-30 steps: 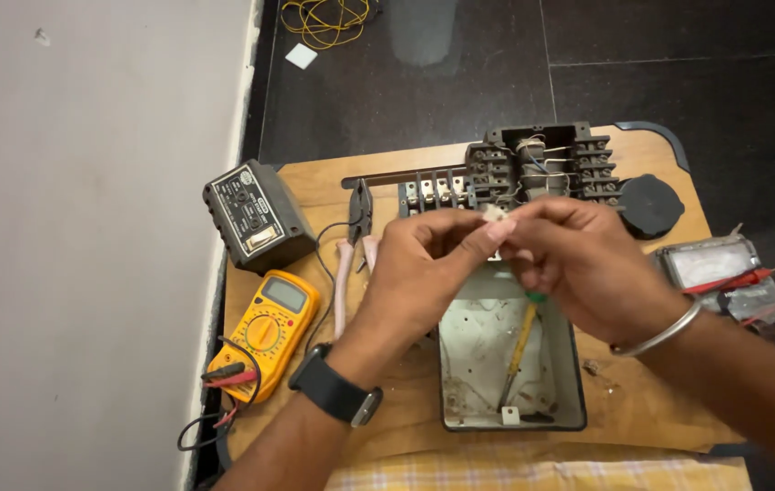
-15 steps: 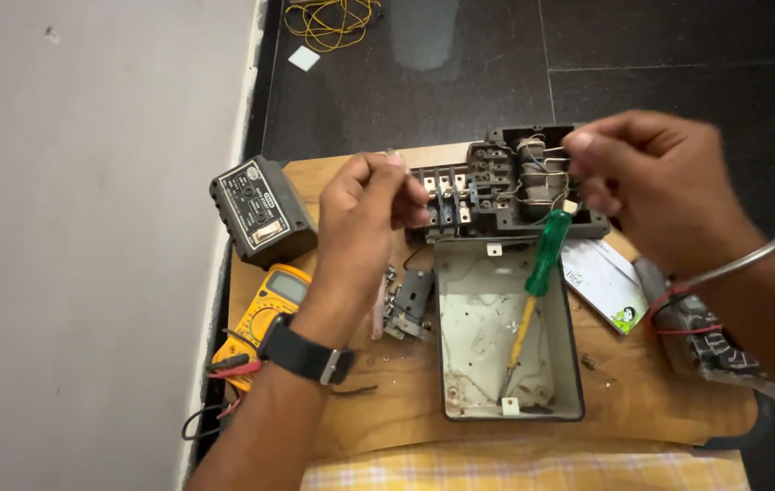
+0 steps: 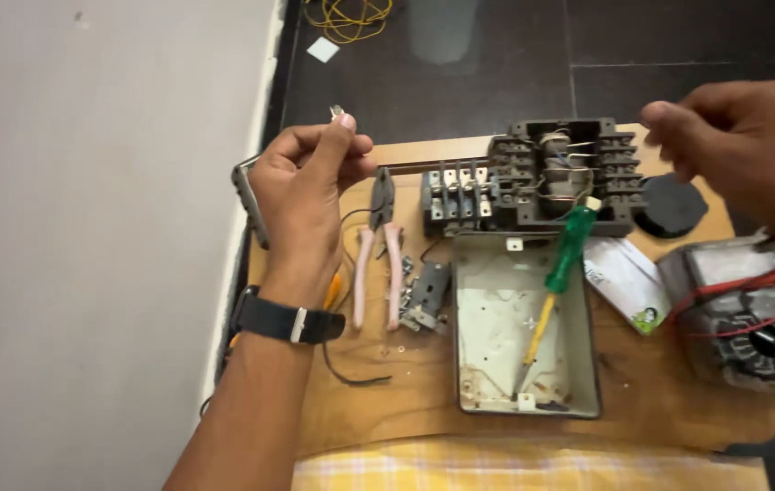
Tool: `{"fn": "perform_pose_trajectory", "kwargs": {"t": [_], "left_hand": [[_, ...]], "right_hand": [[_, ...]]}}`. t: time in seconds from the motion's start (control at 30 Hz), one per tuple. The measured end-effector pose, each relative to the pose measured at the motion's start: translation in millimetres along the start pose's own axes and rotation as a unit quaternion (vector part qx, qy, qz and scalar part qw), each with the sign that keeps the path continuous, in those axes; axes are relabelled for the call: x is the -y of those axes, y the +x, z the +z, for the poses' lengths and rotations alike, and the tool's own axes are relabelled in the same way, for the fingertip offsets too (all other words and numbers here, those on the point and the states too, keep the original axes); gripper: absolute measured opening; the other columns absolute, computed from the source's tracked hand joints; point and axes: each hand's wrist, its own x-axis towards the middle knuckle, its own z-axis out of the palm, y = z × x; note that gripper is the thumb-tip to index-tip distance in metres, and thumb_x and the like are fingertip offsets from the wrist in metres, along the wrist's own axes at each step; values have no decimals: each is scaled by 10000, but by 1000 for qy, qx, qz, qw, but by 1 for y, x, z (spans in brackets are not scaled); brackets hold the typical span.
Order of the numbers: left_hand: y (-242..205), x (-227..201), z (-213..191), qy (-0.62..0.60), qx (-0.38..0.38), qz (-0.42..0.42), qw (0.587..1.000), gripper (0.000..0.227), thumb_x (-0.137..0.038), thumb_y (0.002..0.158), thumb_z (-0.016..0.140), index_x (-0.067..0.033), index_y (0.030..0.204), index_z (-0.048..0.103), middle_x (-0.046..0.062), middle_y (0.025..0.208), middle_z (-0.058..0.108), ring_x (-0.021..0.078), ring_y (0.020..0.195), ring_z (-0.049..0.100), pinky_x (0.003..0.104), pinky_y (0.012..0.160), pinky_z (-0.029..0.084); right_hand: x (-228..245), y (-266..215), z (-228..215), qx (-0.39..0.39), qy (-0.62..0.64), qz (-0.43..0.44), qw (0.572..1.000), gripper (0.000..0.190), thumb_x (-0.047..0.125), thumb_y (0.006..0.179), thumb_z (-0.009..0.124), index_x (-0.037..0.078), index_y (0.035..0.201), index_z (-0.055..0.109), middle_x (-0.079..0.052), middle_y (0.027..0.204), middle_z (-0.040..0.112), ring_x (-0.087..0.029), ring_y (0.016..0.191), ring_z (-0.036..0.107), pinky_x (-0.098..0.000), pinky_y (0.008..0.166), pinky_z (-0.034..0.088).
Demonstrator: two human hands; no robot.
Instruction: Disassembling and inspecting an electrical contactor and related components on a small wooden table.
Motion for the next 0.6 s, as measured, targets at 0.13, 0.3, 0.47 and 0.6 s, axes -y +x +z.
{"fn": "perform_pose_trajectory", "kwargs": {"t": [0.13, 0.3, 0.47, 0.6], "left_hand": [[-2, 1, 0, -5, 3, 7, 1000, 119, -92, 911, 760, 9, 901, 699, 109, 820, 751, 145, 663, 719, 270, 668, 637], [-9, 7, 13, 33, 71, 18, 997, 102, -69, 932, 749, 6, 925, 680, 95, 857, 755, 117, 723, 733, 247, 709, 637], [-11, 8, 18, 68, 91, 32, 993, 98, -65, 931, 752, 4, 947, 685, 88, 875, 748, 108, 729, 723, 238, 712, 626], [-5, 10, 11, 66, 81, 54, 993, 106, -74, 938, 746, 9, 959, 684, 87, 884, 752, 106, 731, 723, 240, 705, 624]], "right_hand": [[-6, 8, -15, -38, -12, 10, 999, 264, 253, 1024, 704, -4, 1059, 753, -140, 805, 718, -173, 650, 676, -319, 576, 544], [-80, 26, -22, 120, -189, 111, 968, 264, 261, 977, 719, 65, 1133, 801, -137, 1018, 788, -261, 895, 767, -432, 854, 589], [-83, 20, -6, 220, -292, 171, 915, 436, 325, 902, 780, 96, 1266, 706, -146, 1143, 747, -308, 1051, 712, -486, 951, 562], [-92, 26, 0, 222, -264, 153, 926, 266, 273, 1015, 634, 122, 1132, 820, -111, 1023, 825, -278, 954, 787, -459, 915, 605]]}}
